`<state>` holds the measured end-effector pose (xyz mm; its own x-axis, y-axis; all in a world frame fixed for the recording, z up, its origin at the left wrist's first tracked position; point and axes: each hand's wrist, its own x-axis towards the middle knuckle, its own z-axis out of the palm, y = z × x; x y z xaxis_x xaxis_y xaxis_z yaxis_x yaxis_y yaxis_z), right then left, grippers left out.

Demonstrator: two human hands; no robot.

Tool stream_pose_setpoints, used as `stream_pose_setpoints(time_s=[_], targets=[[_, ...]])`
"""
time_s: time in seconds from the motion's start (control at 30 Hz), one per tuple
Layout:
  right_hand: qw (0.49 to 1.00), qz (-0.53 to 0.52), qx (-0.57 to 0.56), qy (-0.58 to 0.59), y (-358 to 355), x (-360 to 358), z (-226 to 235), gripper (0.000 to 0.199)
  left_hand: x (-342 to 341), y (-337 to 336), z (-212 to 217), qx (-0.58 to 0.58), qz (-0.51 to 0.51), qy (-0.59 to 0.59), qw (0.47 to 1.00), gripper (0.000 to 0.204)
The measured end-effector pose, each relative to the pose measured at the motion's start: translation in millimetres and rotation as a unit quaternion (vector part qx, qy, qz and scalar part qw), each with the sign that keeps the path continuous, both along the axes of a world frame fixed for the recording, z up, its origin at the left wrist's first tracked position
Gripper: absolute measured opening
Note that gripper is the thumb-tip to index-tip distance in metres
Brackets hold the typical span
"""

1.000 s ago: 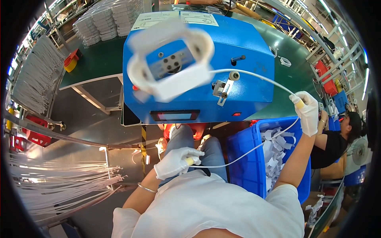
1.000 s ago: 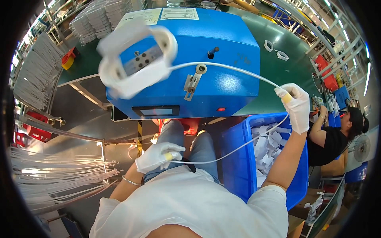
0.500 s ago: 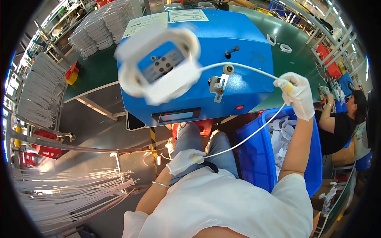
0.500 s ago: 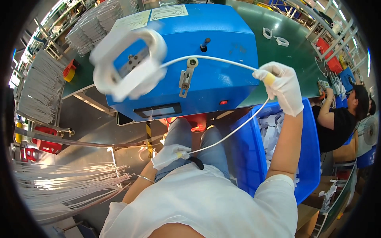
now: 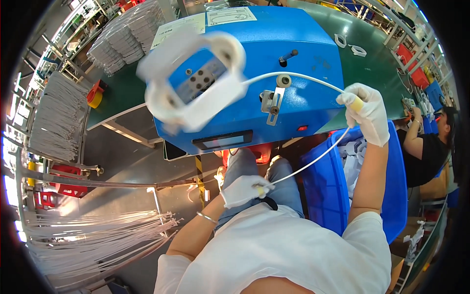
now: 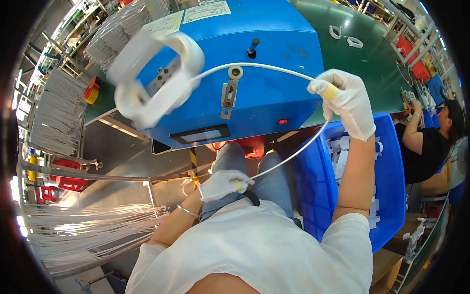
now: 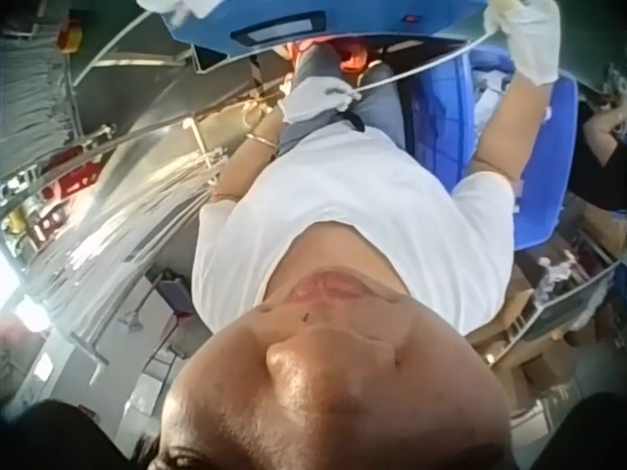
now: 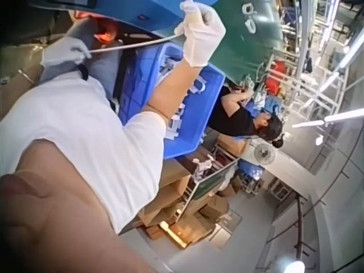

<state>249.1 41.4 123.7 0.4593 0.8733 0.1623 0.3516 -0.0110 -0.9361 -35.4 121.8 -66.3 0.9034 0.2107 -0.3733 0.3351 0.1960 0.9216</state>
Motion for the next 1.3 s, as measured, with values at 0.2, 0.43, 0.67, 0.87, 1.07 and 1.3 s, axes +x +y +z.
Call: stream_pose_setpoints(time_s=[0.2, 0.43, 0.67, 0.87, 1.07, 1.3], targets=[[0.999, 0.021, 0.028, 0.002, 15, -16, 11, 0.021, 28, 15, 69, 0.33, -0.061, -0.073, 0.939, 0.034], [0.916, 0.033, 0.19, -0.352, 52, -23, 25, 0.007, -26, 70, 202, 0.368, -0.266, -0.051, 0.889, 0.032], [0.868, 0.078, 0.215, -0.442, 82, -13, 56, 0.008, -83, 91, 312, 0.483, 0.003, -0.095, 0.87, 0.015], [0.859, 0.063, 0.168, -0.48, 83, -12, 71, 0.006, -55, 98, 301, 0.478, 0.056, -0.101, 0.871, 0.015], [0.935, 0.147, -0.015, -0.323, 7, -39, 39, 0.006, -42, 65, 167, 0.113, 0.039, -0.148, 0.982, 0.036], [0.882, 0.275, -0.107, -0.367, 5, -54, 37, 0.007, -23, 65, 137, -0.282, 0.198, -0.606, 0.717, 0.031]])
